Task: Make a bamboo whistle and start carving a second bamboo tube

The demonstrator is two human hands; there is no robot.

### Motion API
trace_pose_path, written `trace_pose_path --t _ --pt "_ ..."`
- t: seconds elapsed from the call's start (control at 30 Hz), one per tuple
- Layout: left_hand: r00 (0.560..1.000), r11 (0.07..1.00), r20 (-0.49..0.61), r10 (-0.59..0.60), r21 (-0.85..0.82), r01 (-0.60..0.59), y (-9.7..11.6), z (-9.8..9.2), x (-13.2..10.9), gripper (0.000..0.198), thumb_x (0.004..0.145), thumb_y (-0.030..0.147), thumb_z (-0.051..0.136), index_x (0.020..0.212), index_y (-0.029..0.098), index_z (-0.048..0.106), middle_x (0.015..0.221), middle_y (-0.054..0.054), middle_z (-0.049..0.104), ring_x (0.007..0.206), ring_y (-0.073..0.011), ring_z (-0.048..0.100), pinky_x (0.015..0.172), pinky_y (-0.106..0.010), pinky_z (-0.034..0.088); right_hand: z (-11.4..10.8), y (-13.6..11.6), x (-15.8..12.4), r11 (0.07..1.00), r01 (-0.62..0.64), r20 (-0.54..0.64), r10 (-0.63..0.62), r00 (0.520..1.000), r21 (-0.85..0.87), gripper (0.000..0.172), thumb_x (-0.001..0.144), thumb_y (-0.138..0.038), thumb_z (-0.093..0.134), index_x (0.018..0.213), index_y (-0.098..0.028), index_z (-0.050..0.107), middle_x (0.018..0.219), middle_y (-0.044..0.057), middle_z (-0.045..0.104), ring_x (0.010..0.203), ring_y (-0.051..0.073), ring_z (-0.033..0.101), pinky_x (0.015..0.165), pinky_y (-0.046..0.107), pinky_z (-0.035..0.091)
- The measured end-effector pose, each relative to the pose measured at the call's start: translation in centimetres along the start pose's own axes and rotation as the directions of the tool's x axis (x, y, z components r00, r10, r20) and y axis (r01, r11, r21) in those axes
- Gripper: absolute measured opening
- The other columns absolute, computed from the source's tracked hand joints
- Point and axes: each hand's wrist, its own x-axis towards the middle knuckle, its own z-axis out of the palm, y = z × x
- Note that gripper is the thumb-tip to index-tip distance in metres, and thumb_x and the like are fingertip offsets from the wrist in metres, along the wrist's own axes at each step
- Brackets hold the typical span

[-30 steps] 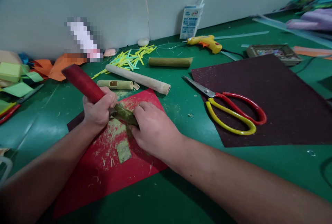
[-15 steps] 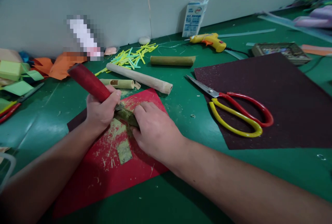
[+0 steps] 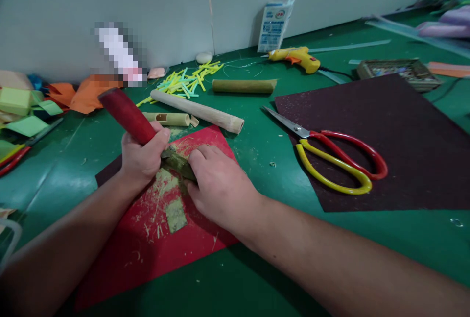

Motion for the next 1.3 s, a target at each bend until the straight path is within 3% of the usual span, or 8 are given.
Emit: trace_pose_path --t 0.27,0.7,0.93,1.07,1.2,1.3 --pt "0.999 1.000 -0.038 0.003 0.000 -0.003 -0.1 0.1 -0.1 0.025 0.072 0.023 0.064 0.053 0.018 0.048 0.050 0.005 0.042 0.048 -0.0084 0.039 0.045 -0.020 0.037 0.1 0.1 -0.1 1.000 0.005 -0.002 -0.005 1.000 0.009 0.011 0.081 -0.024 0.061 0.088 -0.017 0.055 0.091 0.008 0.060 0.088 0.022 0.056 0.074 0.033 0.044" --pt "1.000 1.000 0.018 -0.009 -0.010 0.009 0.1 -0.1 -0.1 0.028 0.072 0.020 0.061 0.050 0.018 0.044 0.048 0.005 0.039 0.046 -0.0075 0.034 0.044 -0.020 0.034 0.0 0.0 0.0 1.000 -0.016 0.006 0.016 1.000 0.019 0.014 0.080 -0.023 0.062 0.090 -0.016 0.056 0.092 0.009 0.061 0.090 0.024 0.058 0.075 0.034 0.045" --pt "1.000 1.000 0.028 0.008 0.008 -0.009 0.2 -0.2 -0.1 0.024 0.075 0.022 0.060 0.054 0.018 0.048 0.051 0.004 0.042 0.048 -0.0085 0.039 0.046 -0.020 0.037 -0.1 0.2 0.3 0.998 -0.044 0.022 0.043 0.999 0.035 0.019 0.078 -0.023 0.061 0.094 -0.014 0.060 0.095 0.011 0.064 0.091 0.025 0.059 0.078 0.036 0.047" --pt "0.985 0.997 0.166 0.051 0.055 -0.061 0.7 -1.0 0.0 0.023 0.077 0.026 0.065 0.059 0.018 0.053 0.053 0.004 0.047 0.051 -0.0094 0.043 0.049 -0.021 0.040 -0.4 -0.1 0.4 0.998 -0.032 0.022 0.032 0.999 0.045 0.019 0.081 -0.028 0.058 0.092 -0.014 0.066 0.094 0.011 0.065 0.093 0.026 0.059 0.082 0.037 0.047" --pt "0.950 0.974 0.311 0.038 0.200 -0.104 1.8 -2.3 -0.1 0.021 0.081 0.032 0.066 0.066 0.019 0.057 0.059 0.003 0.053 0.056 -0.0113 0.050 0.055 -0.022 0.044 -0.8 -0.4 0.4 0.999 -0.010 0.047 0.009 0.999 0.038 0.020 0.079 -0.023 0.056 0.092 -0.013 0.068 0.088 0.010 0.062 0.087 0.024 0.058 0.077 0.036 0.047" --pt "0.920 0.960 0.390 0.028 0.246 -0.133 2.8 -3.4 -0.5 0.021 0.085 0.037 0.063 0.074 0.020 0.059 0.069 0.002 0.060 0.064 -0.0131 0.057 0.064 -0.024 0.047 -1.0 -0.3 0.4 0.997 0.005 0.002 -0.005 1.000 0.083 0.022 0.078 -0.020 0.056 0.096 -0.011 0.065 0.092 0.011 0.060 0.087 0.024 0.057 0.075 0.036 0.047"
